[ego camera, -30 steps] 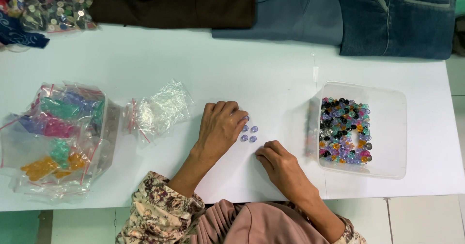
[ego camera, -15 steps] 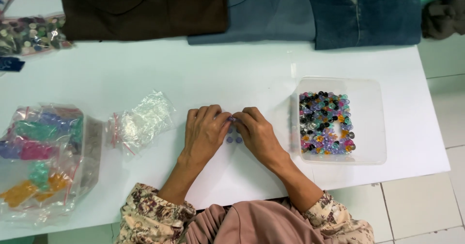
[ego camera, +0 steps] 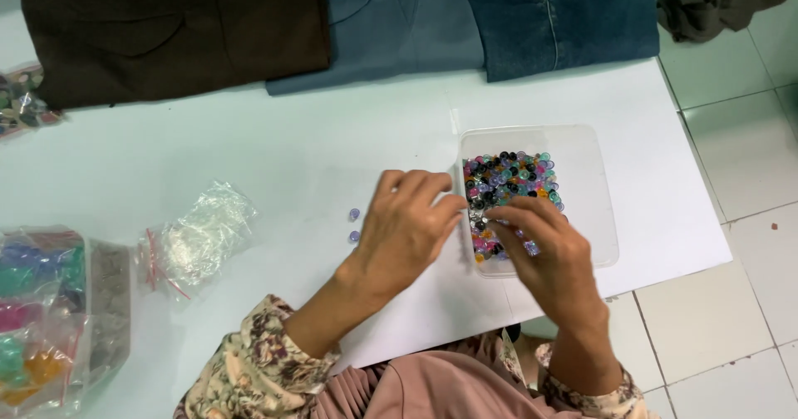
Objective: Sorting small colorful buttons and placing them into plastic zip-lock bags
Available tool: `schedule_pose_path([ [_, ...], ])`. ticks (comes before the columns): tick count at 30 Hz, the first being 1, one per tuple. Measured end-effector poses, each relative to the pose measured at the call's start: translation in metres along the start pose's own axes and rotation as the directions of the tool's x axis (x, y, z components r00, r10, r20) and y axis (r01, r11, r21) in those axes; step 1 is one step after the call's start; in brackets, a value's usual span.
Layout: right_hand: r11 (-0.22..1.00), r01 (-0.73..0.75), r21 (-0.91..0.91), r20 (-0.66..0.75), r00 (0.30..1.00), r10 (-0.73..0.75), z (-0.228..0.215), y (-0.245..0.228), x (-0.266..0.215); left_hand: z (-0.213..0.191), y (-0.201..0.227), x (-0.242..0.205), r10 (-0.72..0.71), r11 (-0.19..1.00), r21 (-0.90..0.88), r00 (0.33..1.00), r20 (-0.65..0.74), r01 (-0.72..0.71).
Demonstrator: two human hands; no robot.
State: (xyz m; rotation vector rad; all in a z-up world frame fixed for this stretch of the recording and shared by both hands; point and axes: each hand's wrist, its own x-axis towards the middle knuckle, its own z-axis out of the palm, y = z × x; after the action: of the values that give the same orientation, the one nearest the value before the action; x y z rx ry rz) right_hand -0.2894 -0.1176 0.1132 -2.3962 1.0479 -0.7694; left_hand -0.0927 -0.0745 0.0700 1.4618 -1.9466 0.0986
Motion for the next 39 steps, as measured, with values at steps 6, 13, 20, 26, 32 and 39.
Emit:
schedule_pose_path([
  [6, 0.930, -0.240, -0.277, 0.258, 0.914, 0.313, -0.010, 0.056, 0.001, 0.047, 0.049, 0.036, 0.043, 0.965, 0.216, 0.903, 0.429, -0.148],
  [13, 0.874, -0.252, -0.416, 0.444, 0.782, 0.437, 0.003, 0.081, 0.006, 0.090, 0.050, 0.043, -0.064, 0.933, 0.304, 0.744, 0.666, -0.192],
  [20, 0.867, -0.197, -0.457, 0.455, 0.787, 0.418, 0.011, 0.095, -0.001, 0.100, 0.044, 0.037, -0.028, 0.948, 0.271, 0.803, 0.595, -0.169],
  [26, 0.887, -0.317, -0.336, 0.386, 0.813, 0.436, 0.002, 0.078, 0.005, 0.087, 0.040, 0.038, 0.044, 0.965, 0.205, 0.874, 0.484, -0.162],
  [32, 0.949, -0.301, -0.089, 0.296, 0.902, 0.314, -0.005, 0.061, 0.002, 0.051, 0.021, 0.024, 0.106, 0.993, 0.028, 0.967, 0.233, -0.115],
  [39, 0.995, -0.056, 0.088, 0.116, 0.992, 0.046, 0.007, 0.023, -0.004, -0.039, -0.008, -0.019, -0.085, 0.982, -0.146, 0.968, 0.237, 0.122],
])
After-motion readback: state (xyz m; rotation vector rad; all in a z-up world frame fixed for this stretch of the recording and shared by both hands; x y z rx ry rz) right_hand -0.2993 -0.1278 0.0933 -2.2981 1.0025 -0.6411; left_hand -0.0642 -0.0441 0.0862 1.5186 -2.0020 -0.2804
